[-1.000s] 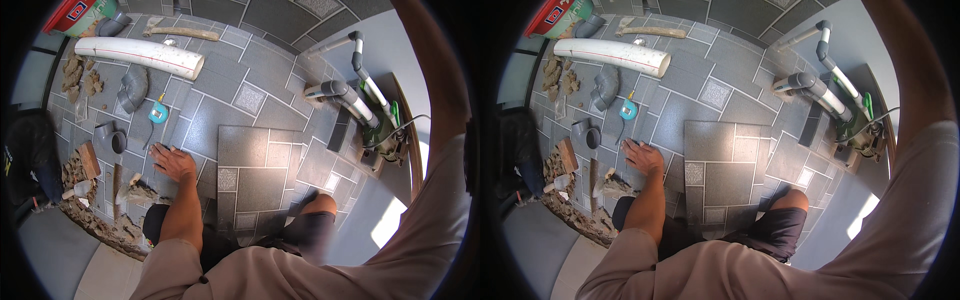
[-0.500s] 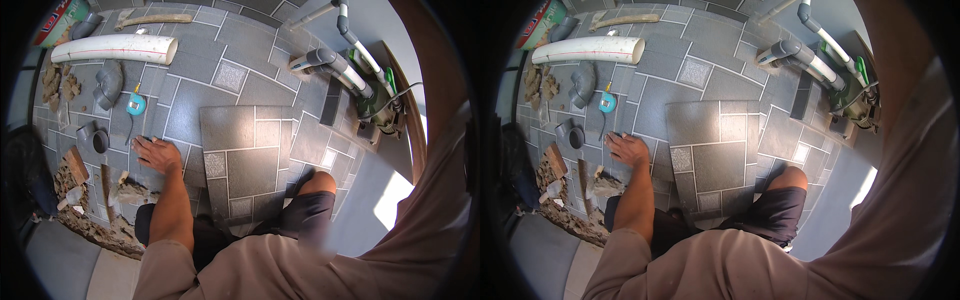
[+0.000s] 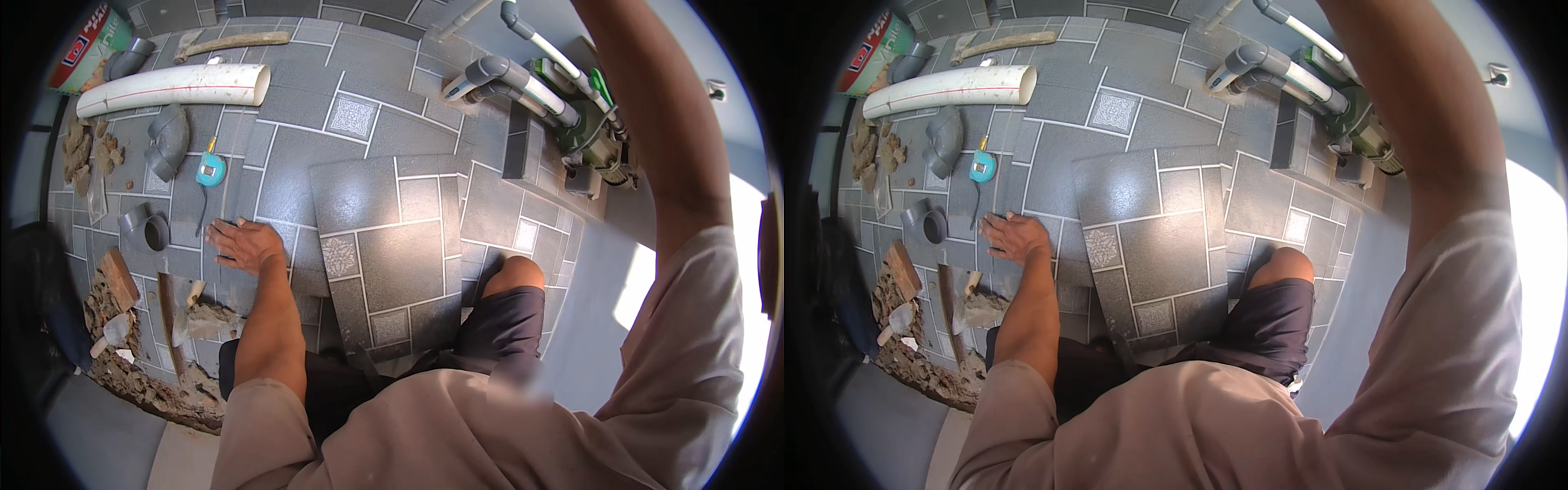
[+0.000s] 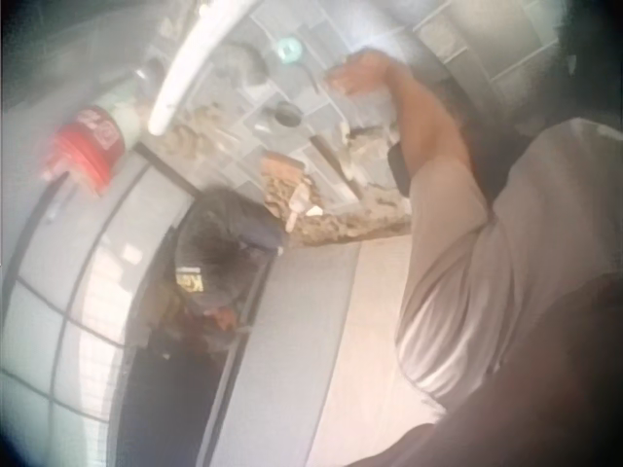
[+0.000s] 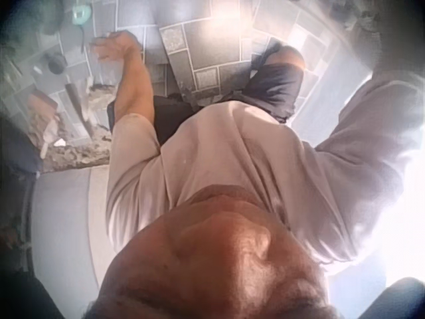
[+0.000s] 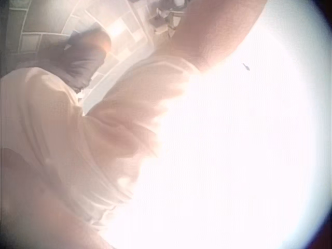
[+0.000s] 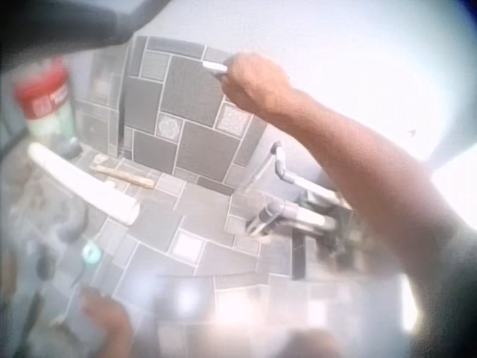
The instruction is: The person measures and marks a grey floor tile using a tape measure and a white marker. They repeatedly position the tile on the floor to check fit and alignment, then measure and mark it again. The person is sitting on the floor during the process.
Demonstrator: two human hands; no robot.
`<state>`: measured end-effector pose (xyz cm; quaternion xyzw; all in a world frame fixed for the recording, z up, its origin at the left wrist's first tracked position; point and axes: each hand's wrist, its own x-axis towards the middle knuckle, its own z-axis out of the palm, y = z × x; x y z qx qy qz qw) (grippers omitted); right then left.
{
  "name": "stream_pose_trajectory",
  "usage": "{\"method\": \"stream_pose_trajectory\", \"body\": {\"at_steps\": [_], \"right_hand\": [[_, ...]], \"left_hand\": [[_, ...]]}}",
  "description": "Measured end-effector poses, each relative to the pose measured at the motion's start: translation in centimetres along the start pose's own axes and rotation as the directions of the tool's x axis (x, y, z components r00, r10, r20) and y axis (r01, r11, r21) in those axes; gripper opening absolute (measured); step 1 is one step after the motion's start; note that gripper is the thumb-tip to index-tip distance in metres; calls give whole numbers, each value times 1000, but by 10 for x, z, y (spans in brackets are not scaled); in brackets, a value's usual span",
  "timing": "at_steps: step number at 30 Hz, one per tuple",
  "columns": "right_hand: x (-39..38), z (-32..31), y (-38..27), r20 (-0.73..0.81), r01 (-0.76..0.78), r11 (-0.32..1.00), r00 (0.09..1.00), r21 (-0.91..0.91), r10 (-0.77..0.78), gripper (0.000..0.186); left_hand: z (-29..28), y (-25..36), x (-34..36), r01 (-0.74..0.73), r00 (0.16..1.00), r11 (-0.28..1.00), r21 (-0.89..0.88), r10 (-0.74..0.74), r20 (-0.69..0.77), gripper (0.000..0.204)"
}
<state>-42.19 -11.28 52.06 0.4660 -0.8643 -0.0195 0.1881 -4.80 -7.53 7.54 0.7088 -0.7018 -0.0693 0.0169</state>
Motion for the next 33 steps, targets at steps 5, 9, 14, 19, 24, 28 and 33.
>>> {"method": "stream_pose_trajectory", "body": {"at_steps": [5, 9, 14, 19, 24, 28, 33], "right_hand": [[-231, -64, 62, 225, -205, 977, 956, 50, 189, 34], [-407, -126, 48, 509, -824, 419, 566, 382, 648, 35], [-507, -143, 11, 683, -891, -29, 327, 454, 653, 50], [-588, -130, 14, 770, -878, -257, 175, 403, 613, 38], [-643, -51, 23, 843, -786, -508, 31, 352, 537, 29], [-698, 67, 23, 750, -965, -173, 35, 197, 661, 33], [-715, 91, -10, 708, -973, 192, 46, -127, 704, 43]], "left_hand": [[-7, 3, -5, -24, 1000, 997, -69, 24, 0, 62], [1, 4, -7, -39, 999, 996, -81, 36, -38, 63], [13, -9, -2, -60, 997, 992, -111, 55, -51, 63], [-21, -6, 23, 64, 931, 981, -183, 8, 366, 71], [-95, 7, -19, 435, 839, 786, -438, -178, 514, 68], [-74, -34, -84, 774, 568, 460, -435, -200, 799, 60], [-71, -89, -149, 808, 315, 560, -182, -149, 937, 49]]}}
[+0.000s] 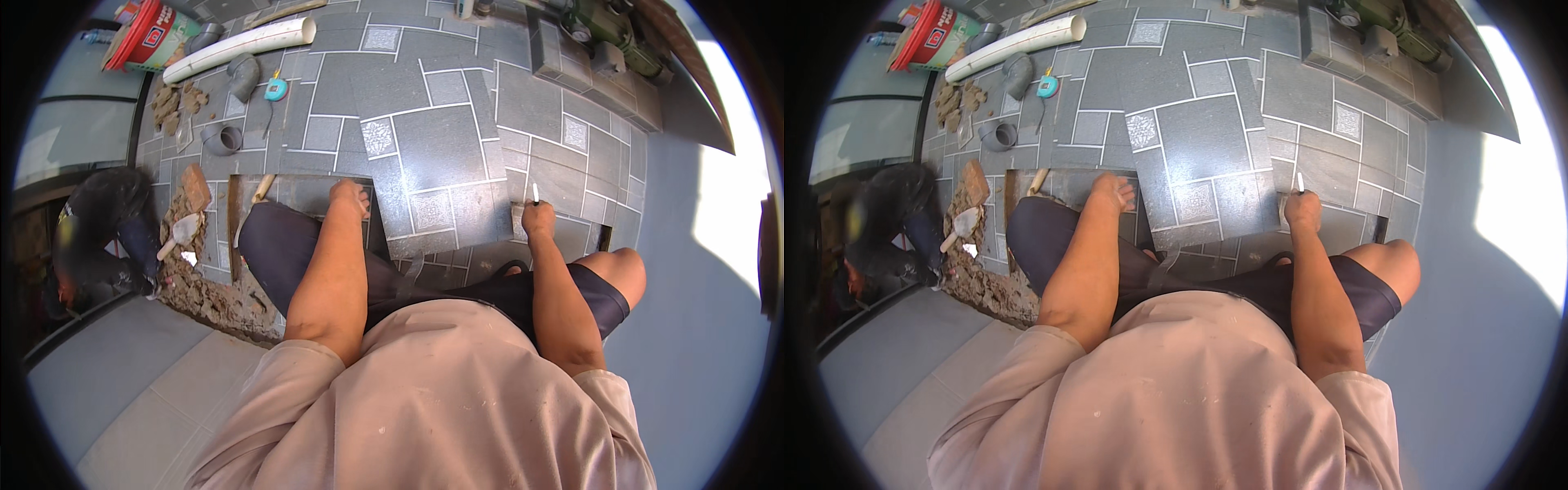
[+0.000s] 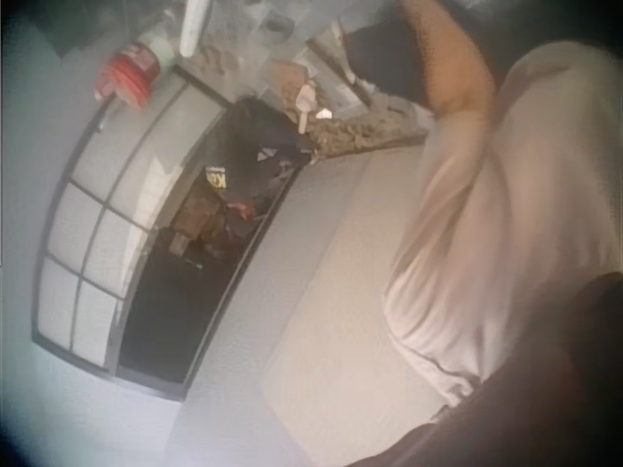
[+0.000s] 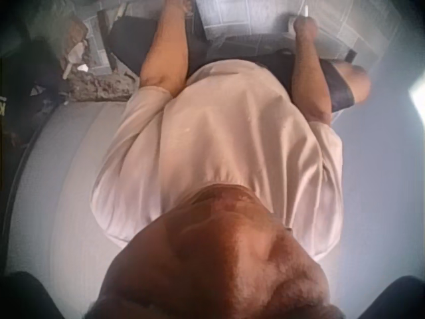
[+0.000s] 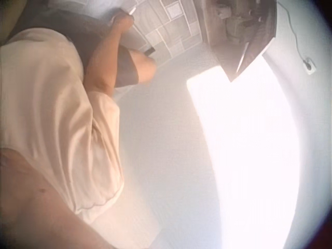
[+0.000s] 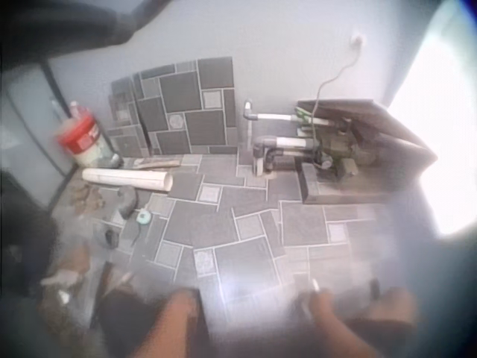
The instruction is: The person measures and marks a grey floor tile using a tape measure and a white marker. They repeatedly position the tile on the floor to check fit and alignment, then measure and mark it again. The person is sitting on the floor during the process.
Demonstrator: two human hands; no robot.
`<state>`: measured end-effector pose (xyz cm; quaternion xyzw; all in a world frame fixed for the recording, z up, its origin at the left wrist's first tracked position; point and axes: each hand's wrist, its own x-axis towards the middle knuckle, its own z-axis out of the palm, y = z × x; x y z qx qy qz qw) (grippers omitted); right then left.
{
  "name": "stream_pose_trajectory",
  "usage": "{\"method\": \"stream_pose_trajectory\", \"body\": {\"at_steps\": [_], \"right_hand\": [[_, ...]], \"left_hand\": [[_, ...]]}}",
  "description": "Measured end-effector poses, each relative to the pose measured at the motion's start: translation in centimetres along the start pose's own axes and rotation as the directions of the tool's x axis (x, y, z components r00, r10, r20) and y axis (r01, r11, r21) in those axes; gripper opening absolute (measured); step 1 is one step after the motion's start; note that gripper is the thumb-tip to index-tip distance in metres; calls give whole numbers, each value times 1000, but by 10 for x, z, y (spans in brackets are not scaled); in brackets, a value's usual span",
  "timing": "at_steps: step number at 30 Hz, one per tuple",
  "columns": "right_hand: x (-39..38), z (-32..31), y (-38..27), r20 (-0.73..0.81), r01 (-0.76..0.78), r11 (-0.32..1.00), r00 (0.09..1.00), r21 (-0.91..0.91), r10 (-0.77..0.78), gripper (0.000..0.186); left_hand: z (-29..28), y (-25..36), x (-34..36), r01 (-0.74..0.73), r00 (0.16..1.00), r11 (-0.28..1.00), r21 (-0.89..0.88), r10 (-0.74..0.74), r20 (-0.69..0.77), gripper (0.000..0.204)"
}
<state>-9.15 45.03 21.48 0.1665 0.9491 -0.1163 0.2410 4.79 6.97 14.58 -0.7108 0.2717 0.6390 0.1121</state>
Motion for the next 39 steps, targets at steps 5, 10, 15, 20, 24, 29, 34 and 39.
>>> {"method": "stream_pose_trajectory", "body": {"at_steps": [5, 10, 15, 20, 24, 29, 34, 39], "right_hand": [[-2, 7, -5, 139, 41, 993, 990, -114, -25, 47], [31, 35, 23, 193, 105, 988, 978, -109, -83, 44], [24, 41, 27, 37, 280, 944, 960, -172, -278, 43], [24, 35, 22, 23, 268, 956, 963, -123, -267, 42], [13, 33, 6, -22, 246, 969, 969, -27, -247, 44], [6, 32, -1, -108, 183, 979, 975, -90, -192, 40], [16, 26, 5, -35, 141, 986, 989, -89, -145, 41], [39, 33, 14, -1, 89, 991, 996, -99, -90, 39]], "left_hand": [[-7, -25, 19, -43, 987, 975, 220, 8, 160, 41], [8, -33, 22, -140, 984, 964, 226, 111, 138, 31], [0, -34, 21, -193, 978, 957, 215, 172, 114, 13], [-7, -13, 6, -236, 954, 972, 1, 231, 189, 27], [-16, 2, 8, -235, 931, 960, -150, 267, 250, 33], [-5, -2, 6, -207, 962, 962, -177, 234, 144, 32], [5, -16, 6, -183, 966, 965, -186, 212, 148, 45], [11, -18, 11, -145, 974, 981, -129, 165, 155, 44]]}}
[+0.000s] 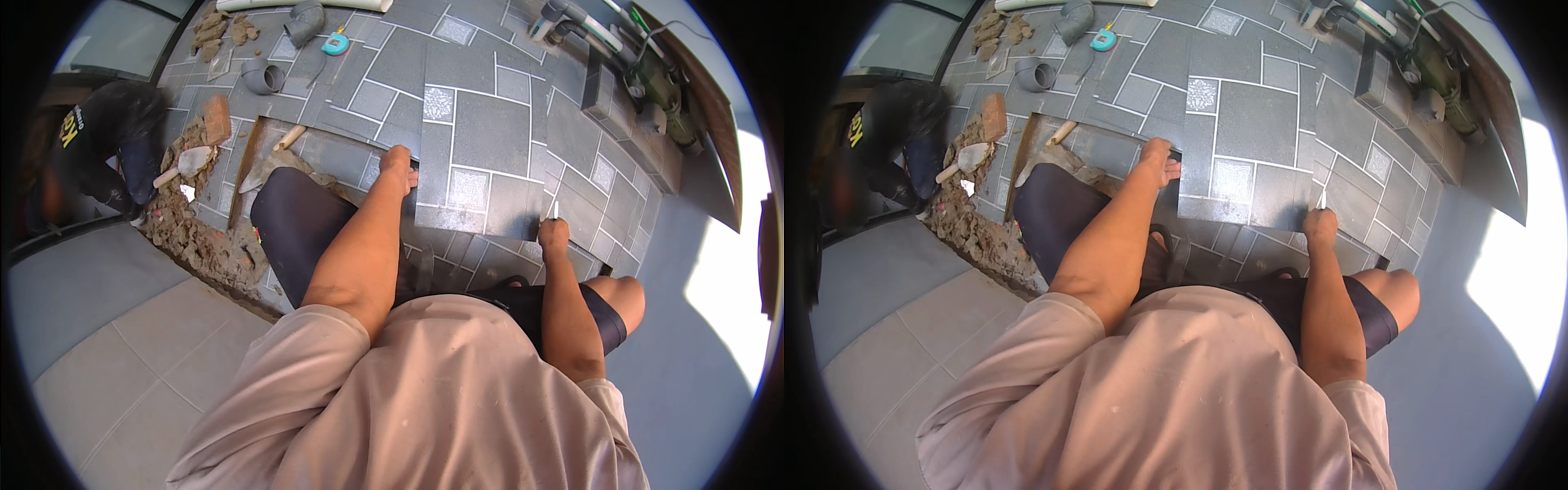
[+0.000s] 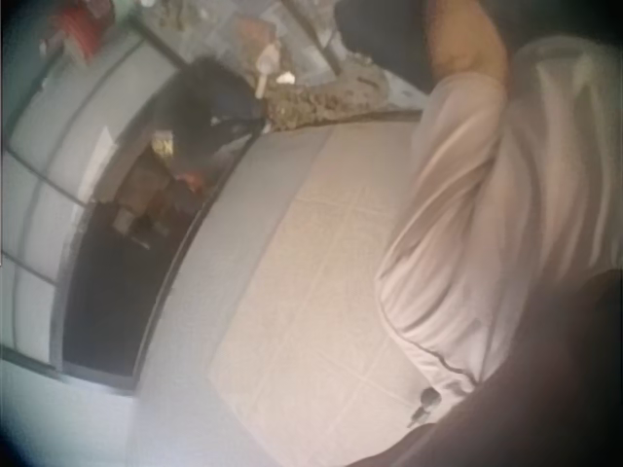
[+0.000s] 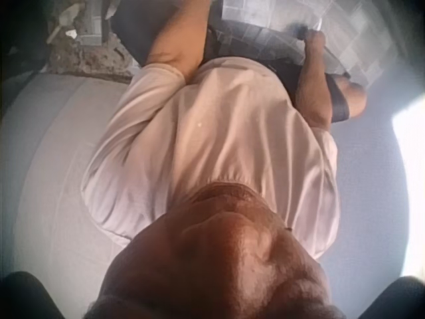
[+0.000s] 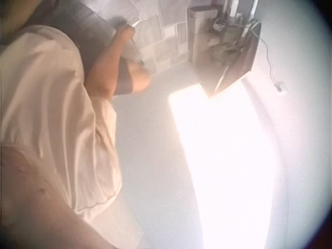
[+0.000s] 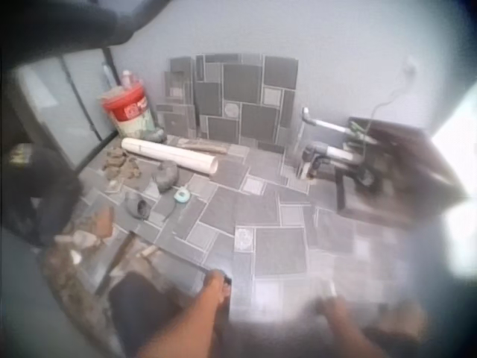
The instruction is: The person measures and marks a grey floor tile using a tape measure and a white marker. They repeatedly position the tile on the floor to check fit and alignment, then measure and mark it again. The person is sitting on the floor during the process.
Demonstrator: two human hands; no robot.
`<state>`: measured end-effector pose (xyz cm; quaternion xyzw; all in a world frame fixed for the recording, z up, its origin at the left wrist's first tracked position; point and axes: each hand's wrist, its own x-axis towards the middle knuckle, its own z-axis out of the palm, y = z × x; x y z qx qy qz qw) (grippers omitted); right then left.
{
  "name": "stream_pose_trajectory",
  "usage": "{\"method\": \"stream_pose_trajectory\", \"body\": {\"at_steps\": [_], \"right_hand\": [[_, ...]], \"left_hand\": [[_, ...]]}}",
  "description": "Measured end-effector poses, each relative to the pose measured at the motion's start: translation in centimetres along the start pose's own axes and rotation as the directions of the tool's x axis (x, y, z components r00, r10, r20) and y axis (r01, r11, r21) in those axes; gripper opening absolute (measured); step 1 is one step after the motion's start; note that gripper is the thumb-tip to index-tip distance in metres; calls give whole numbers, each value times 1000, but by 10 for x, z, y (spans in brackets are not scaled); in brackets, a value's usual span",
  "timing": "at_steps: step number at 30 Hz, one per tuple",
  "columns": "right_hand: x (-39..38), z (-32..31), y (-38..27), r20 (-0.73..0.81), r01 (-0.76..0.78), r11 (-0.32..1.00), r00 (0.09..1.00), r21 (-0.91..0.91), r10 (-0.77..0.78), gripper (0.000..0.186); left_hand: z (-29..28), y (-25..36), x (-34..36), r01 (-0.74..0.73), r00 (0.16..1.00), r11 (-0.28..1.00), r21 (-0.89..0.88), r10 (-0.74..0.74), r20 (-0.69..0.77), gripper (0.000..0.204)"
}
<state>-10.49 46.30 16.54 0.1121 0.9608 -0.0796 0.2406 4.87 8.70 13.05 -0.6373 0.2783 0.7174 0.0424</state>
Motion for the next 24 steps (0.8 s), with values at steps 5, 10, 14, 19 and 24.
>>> {"method": "stream_pose_trajectory", "body": {"at_steps": [5, 10, 14, 19, 24], "right_hand": [[-7, 4, 4, -9, 79, 994, 997, -74, -80, 38], [-49, -15, -25, -229, 157, 986, 959, -62, -167, 36], [-43, -22, -18, -220, 227, 960, 957, 166, -188, 32], [-24, -48, -27, -216, 206, 765, 972, 610, -90, 26], [-43, -103, -43, -152, 138, 482, 988, 865, -10, 27]], "left_hand": [[0, -2, 2, 6, 999, 997, 76, -3, -39, 37], [4, 10, -18, -277, 873, 865, 418, 408, -266, 38], [3, 26, -26, -453, 831, 830, 326, 526, -183, 39], [-3, 29, -29, -418, 901, 904, -89, 400, -169, 32], [-10, 29, -25, -370, 901, 917, -149, 315, -299, 17]]}}
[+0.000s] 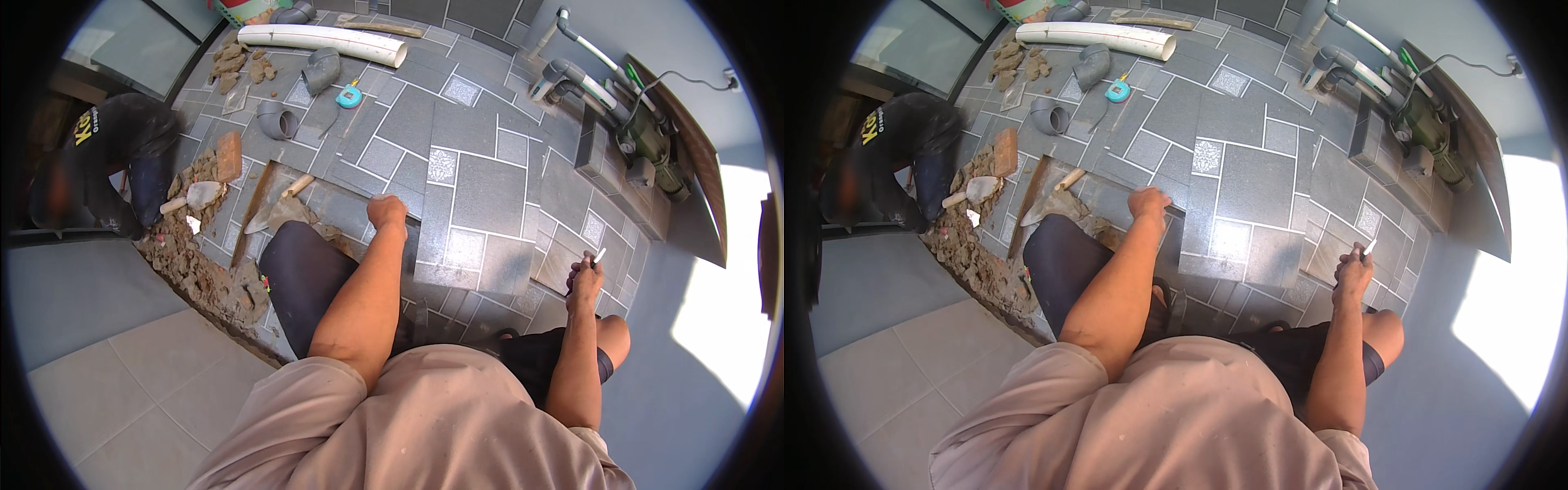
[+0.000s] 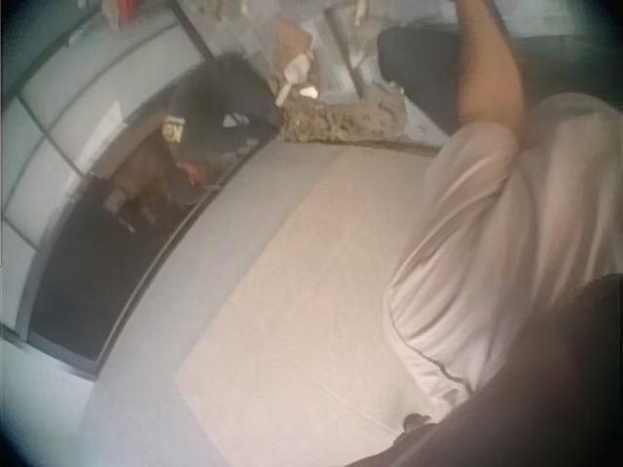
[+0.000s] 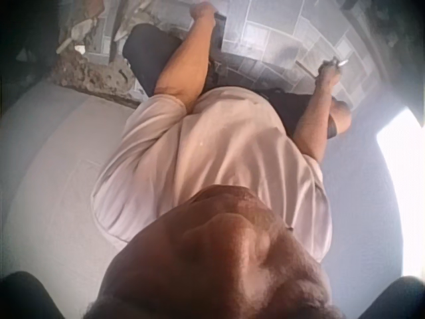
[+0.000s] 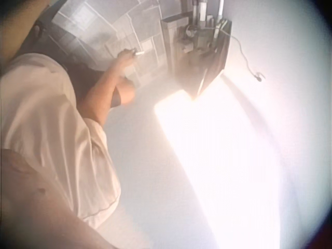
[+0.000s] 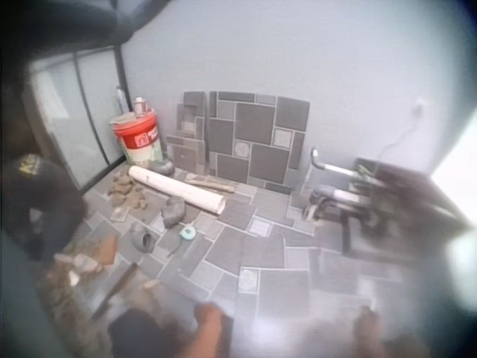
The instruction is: The person measures and marks a grey floor tile using a tape measure and a white marker. They repeatedly position the tile on the floor to check fit and alignment, then measure and mark it again. The person is sitting on the floor during the process.
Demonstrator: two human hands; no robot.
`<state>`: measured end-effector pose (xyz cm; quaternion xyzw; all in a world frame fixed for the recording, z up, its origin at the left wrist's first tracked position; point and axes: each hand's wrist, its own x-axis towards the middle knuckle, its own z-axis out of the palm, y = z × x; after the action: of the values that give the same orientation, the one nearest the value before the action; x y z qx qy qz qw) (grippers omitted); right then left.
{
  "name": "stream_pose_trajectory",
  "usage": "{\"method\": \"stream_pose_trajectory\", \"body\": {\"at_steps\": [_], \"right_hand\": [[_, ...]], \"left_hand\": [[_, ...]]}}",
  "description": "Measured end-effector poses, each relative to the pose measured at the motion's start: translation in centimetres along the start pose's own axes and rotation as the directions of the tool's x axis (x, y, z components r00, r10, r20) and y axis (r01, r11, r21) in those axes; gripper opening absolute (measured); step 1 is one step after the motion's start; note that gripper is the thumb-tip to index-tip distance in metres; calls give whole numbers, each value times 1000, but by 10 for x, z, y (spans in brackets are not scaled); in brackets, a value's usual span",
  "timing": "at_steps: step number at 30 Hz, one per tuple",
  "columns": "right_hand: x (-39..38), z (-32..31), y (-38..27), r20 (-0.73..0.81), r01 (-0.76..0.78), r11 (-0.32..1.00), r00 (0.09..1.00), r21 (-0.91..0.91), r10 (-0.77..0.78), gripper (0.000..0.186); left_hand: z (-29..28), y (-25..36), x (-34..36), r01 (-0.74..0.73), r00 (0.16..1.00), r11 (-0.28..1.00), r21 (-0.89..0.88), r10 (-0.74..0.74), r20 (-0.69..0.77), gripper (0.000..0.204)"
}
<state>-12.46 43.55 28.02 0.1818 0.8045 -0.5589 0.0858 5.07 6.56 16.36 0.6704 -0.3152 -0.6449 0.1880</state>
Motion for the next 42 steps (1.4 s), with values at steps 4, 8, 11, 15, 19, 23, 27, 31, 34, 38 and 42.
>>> {"method": "stream_pose_trajectory", "body": {"at_steps": [4, 8, 11, 15, 19, 23, 27, 31, 34, 38, 42], "right_hand": [[2, -22, -21, -41, 79, 988, 996, -131, -85, 28], [-10, -30, -28, -140, 0, 1000, 990, 31, 5, 28], [-18, -58, -44, -70, 116, 983, 992, 144, -107, 28], [-41, -114, -103, -38, 494, 798, 842, -346, -538, 29], [-79, -189, -131, -77, 368, 388, 635, -845, -769, 30], [-138, -254, -110, -265, 35, 408, 709, -912, -654, 27], [-189, -289, -56, -471, -300, 378, 705, -876, -530, 35], [-226, -314, -8, -571, -439, 369, 687, -819, -449, 38], [-263, -330, 8, -609, -561, 254, 652, -788, -452, 39], [-289, -355, 28, -712, -598, 391, 631, -700, -310, 39], [-283, -353, 57, -673, -485, 478, 621, -733, -401, 35]], "left_hand": [[7, 7, 5, -37, 999, 996, -86, 37, 5, 16], [16, 22, 23, -26, 999, 988, -150, 22, -28, 19], [32, 32, 50, -7, 1000, 993, -117, 4, -23, 24], [48, 70, 131, -257, 958, 796, 548, 285, 37, 33], [68, 139, 176, -454, 867, 449, 770, 422, 265, 54], [82, 189, 189, -541, 771, 169, 824, 492, 405, 74], [92, 206, 237, -533, 755, -50, 845, 423, 501, 82], [88, 213, 286, -553, 680, -295, 780, 382, 626, 76], [96, 199, 289, -542, 627, -393, 743, 400, 669, 66], [107, 203, 300, -584, 483, -520, 623, 394, 782, 54], [89, 216, 326, -669, 358, -342, 660, 630, 689, 51]]}}
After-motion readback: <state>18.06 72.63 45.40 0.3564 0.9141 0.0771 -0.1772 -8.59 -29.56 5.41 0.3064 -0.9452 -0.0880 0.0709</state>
